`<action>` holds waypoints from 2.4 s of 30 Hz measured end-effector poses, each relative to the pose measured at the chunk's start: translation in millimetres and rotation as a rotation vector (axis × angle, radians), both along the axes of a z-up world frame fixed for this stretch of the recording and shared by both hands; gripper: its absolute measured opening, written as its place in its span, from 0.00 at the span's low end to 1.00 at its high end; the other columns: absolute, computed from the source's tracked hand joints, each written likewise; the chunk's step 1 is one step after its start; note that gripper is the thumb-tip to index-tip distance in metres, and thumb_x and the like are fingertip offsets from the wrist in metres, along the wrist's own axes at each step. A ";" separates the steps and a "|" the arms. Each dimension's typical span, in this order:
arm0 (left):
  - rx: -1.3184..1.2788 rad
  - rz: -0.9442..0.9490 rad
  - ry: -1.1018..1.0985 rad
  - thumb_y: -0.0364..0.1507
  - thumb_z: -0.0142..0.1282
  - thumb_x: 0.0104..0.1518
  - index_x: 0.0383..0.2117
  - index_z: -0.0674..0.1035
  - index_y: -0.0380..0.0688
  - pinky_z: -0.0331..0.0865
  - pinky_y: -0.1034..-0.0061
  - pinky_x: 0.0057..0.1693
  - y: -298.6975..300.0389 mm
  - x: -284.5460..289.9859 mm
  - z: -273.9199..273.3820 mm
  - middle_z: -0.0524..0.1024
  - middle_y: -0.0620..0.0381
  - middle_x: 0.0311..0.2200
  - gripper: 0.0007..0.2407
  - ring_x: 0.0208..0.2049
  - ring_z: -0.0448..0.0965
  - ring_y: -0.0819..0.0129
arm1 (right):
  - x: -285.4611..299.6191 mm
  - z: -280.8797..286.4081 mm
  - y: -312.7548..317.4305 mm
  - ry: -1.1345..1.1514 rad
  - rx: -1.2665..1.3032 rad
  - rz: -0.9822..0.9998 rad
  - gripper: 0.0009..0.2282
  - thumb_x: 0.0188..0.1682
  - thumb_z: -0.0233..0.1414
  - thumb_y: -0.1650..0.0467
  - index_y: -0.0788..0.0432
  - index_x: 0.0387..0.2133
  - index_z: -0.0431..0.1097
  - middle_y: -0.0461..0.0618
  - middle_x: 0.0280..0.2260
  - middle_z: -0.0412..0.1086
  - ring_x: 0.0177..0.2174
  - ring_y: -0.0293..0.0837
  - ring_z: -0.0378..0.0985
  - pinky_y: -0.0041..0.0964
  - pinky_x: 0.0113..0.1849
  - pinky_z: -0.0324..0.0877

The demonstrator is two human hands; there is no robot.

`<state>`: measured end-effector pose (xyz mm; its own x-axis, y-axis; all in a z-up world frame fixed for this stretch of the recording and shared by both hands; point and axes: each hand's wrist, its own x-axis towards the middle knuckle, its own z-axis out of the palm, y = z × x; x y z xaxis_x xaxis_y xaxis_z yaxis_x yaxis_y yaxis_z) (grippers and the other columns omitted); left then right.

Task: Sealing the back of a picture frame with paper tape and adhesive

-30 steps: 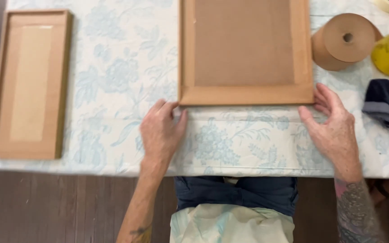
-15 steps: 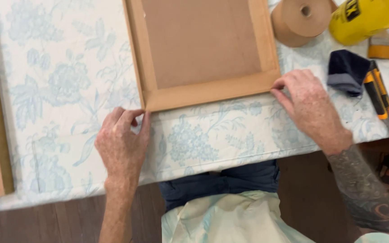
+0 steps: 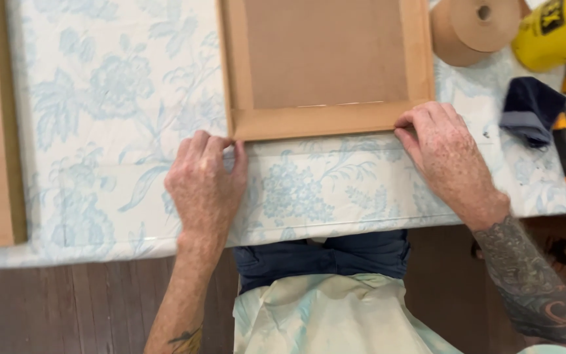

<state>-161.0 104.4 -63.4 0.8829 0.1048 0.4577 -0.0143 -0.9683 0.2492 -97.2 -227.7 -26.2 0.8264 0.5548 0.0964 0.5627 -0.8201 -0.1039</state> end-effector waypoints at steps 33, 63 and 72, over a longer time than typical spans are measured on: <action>-0.017 -0.084 0.033 0.32 0.64 0.52 0.32 0.76 0.51 0.72 0.70 0.38 4.1 4.7 -4.4 0.67 0.59 0.28 0.08 0.32 0.76 0.61 | 9.9 -10.4 175.6 0.100 0.186 0.260 0.02 0.53 0.52 0.72 0.57 0.36 0.67 0.50 0.32 0.65 0.39 0.51 0.72 0.44 0.43 0.70; 0.361 -0.407 0.241 0.29 0.60 0.62 0.27 0.74 0.46 0.70 0.72 0.32 22.3 31.9 20.6 0.71 0.59 0.33 0.07 0.31 0.71 0.65 | 37.8 4.1 -11.2 0.195 -0.249 0.185 0.08 0.48 0.57 0.69 0.56 0.39 0.71 0.47 0.34 0.74 0.37 0.43 0.78 0.41 0.45 0.75; 0.353 -0.406 0.212 0.29 0.59 0.59 0.28 0.76 0.50 0.68 0.74 0.33 26.2 28.0 16.0 0.71 0.60 0.32 0.04 0.31 0.69 0.68 | 31.6 -9.4 137.9 0.254 -0.027 0.332 0.09 0.46 0.58 0.68 0.56 0.37 0.68 0.49 0.33 0.69 0.35 0.49 0.73 0.46 0.40 0.68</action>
<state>-133.0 130.6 -47.4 0.8966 -0.3887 0.2122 -0.3872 -0.9206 -0.0500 -65.7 -89.8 -35.6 0.5975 0.7949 -0.1056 0.7565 -0.6025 -0.2546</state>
